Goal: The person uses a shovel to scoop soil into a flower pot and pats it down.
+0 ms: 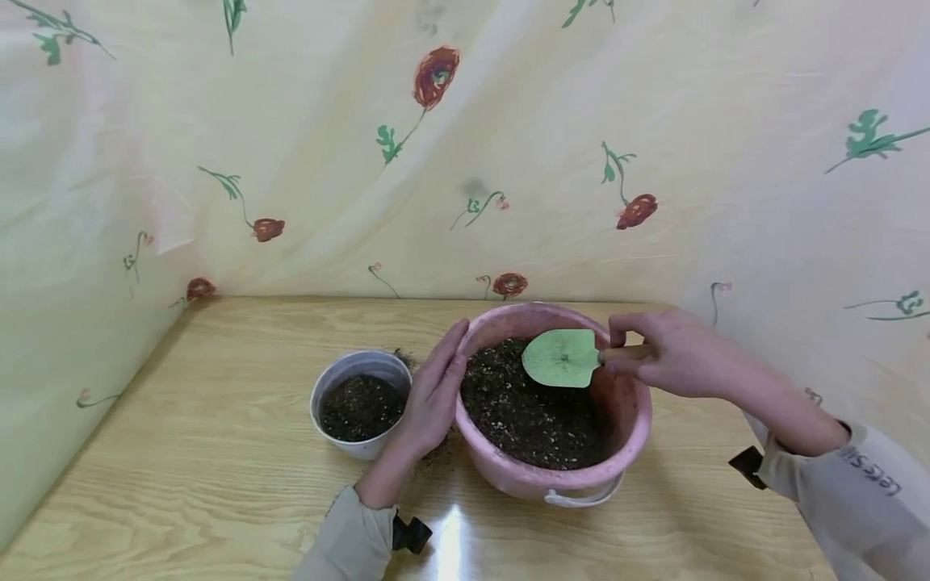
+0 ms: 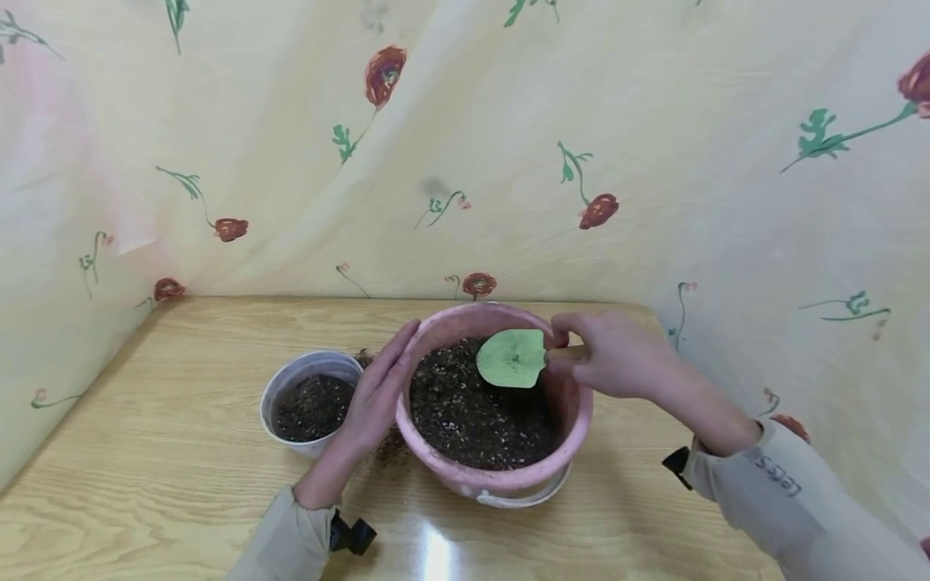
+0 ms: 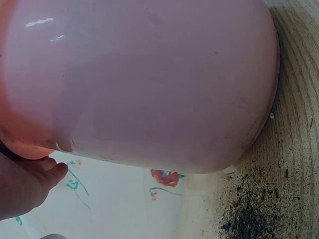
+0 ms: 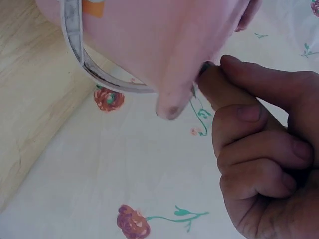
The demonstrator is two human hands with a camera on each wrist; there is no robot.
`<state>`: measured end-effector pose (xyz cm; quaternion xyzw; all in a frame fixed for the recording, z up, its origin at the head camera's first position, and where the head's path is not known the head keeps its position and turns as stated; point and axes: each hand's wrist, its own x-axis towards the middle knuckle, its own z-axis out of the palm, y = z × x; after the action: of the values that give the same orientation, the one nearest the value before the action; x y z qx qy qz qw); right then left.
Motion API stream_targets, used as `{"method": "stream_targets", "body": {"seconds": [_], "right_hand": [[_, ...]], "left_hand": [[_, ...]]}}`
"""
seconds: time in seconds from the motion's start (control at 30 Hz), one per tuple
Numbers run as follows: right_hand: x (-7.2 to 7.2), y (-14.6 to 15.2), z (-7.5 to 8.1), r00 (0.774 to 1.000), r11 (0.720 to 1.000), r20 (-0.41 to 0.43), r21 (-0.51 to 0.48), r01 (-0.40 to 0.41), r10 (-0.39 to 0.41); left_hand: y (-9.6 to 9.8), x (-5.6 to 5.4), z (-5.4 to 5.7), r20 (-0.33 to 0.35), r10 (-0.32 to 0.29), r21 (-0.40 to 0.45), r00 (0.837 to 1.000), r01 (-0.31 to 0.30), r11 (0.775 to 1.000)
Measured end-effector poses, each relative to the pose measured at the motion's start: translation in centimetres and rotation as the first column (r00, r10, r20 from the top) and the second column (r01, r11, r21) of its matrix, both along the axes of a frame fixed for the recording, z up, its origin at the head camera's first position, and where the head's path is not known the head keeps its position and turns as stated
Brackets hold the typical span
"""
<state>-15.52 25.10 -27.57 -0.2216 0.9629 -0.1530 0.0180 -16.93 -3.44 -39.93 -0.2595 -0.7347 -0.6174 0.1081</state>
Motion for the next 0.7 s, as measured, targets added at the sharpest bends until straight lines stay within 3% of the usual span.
{"method": "stream_targets", "body": {"seconds": [0.43, 0.7], "right_hand": [[-0.9, -0.6, -0.8, 0.996, 0.992, -0.087, 0.127, -0.004, 0.015], [-1.9, -1.6, -1.0, 0.994, 0.987, -0.072, 0.141, -0.075, 0.085]], "left_hand": [[0.0, -0.2, 0.0, -0.019, 0.013, -0.001, 1.000, -0.013, 1.000], [0.1, -0.1, -0.1, -0.005, 0.008, -0.008, 1.000, -0.008, 1.000]]}}
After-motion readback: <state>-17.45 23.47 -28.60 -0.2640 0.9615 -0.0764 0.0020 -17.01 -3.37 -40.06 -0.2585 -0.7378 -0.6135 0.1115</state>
